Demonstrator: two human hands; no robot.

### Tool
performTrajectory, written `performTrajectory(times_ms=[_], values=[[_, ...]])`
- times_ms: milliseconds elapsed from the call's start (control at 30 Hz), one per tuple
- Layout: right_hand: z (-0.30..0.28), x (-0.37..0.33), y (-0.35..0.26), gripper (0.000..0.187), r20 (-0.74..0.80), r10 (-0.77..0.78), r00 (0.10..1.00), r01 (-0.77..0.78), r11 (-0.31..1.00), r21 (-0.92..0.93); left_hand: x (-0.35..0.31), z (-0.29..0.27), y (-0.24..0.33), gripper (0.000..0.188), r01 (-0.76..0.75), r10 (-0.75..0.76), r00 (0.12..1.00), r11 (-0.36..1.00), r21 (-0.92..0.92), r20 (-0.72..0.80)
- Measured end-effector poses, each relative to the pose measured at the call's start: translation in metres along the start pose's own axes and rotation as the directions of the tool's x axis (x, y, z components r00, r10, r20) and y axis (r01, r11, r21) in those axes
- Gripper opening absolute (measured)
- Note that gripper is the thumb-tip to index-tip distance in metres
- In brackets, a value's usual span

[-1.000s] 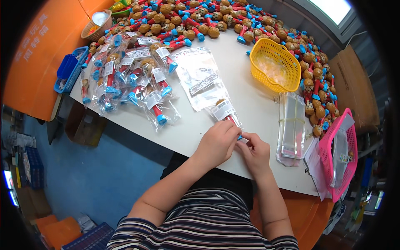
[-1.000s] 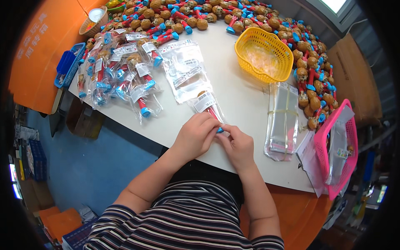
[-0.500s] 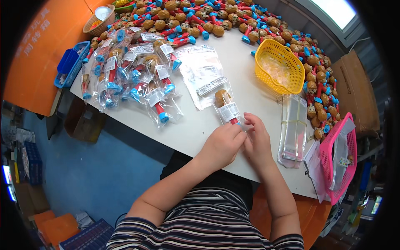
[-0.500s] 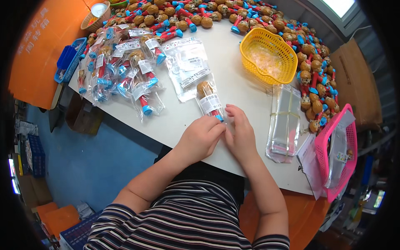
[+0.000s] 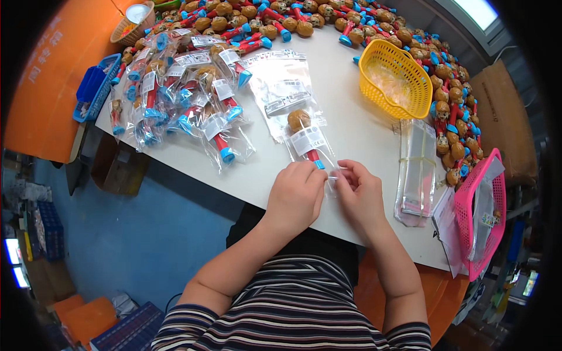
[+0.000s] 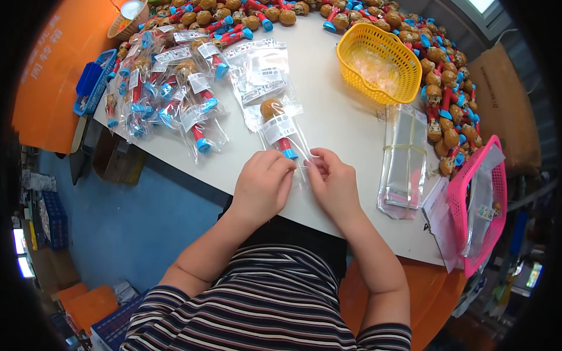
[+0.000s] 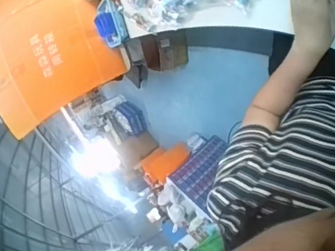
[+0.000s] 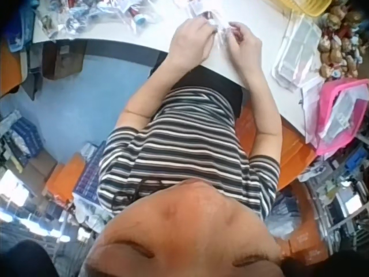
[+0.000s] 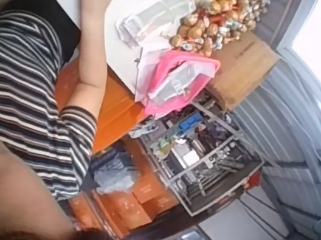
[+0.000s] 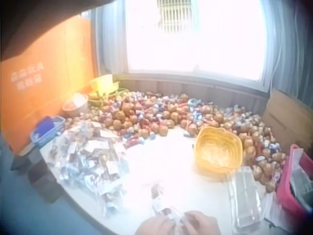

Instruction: Packaging small items into clear plastic bags at a workstation.

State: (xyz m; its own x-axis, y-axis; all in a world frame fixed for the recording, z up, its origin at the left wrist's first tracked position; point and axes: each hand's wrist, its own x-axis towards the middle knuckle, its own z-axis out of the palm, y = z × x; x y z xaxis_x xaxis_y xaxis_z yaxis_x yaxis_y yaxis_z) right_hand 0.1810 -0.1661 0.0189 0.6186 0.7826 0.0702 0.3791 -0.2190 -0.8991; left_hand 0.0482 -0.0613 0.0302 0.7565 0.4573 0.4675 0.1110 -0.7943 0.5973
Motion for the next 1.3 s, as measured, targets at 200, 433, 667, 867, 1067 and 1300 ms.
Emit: performTrajectory(times_ms=[200, 433, 667, 867, 1067, 1300], values=[[-0.01, -0.003, -0.009, 0.021, 0.166, 0.268, 0.949, -0.297, 0.937, 0.186, -0.006, 0.003, 0.014, 0.017, -0.024, 0.021, 0.997, 0.999, -0.041, -0.075], [-0.01, -0.005, -0.019, 0.018, 0.305, 0.435, 0.847, -0.53, 0.724, 0.442, -0.018, 0.026, 0.01, 0.018, 0.025, -0.026, 0.992, 1.0, -0.009, -0.121], [-0.008, -0.006, -0.019, 0.018, 0.297, 0.436, 0.85, -0.527, 0.72, 0.451, -0.024, 0.034, 0.008, 0.018, 0.002, -0.003, 0.993, 1.0, -0.01, -0.121], [-0.007, -0.002, -0.013, 0.019, 0.279, 0.457, 0.844, -0.535, 0.729, 0.427, -0.025, 0.023, 0.002, 0.018, 0.018, -0.036, 0.996, 0.977, -0.211, -0.083], [-0.012, 0.001, -0.017, 0.02, 0.287, 0.49, 0.823, -0.565, 0.752, 0.34, -0.025, 0.008, -0.004, 0.018, 0.1, -0.129, 0.988, 0.953, -0.286, -0.082], [-0.01, -0.002, -0.021, 0.019, 0.315, 0.419, 0.852, -0.518, 0.759, 0.394, -0.019, 0.014, 0.01, 0.019, 0.014, -0.021, 0.995, 0.997, -0.078, -0.095]])
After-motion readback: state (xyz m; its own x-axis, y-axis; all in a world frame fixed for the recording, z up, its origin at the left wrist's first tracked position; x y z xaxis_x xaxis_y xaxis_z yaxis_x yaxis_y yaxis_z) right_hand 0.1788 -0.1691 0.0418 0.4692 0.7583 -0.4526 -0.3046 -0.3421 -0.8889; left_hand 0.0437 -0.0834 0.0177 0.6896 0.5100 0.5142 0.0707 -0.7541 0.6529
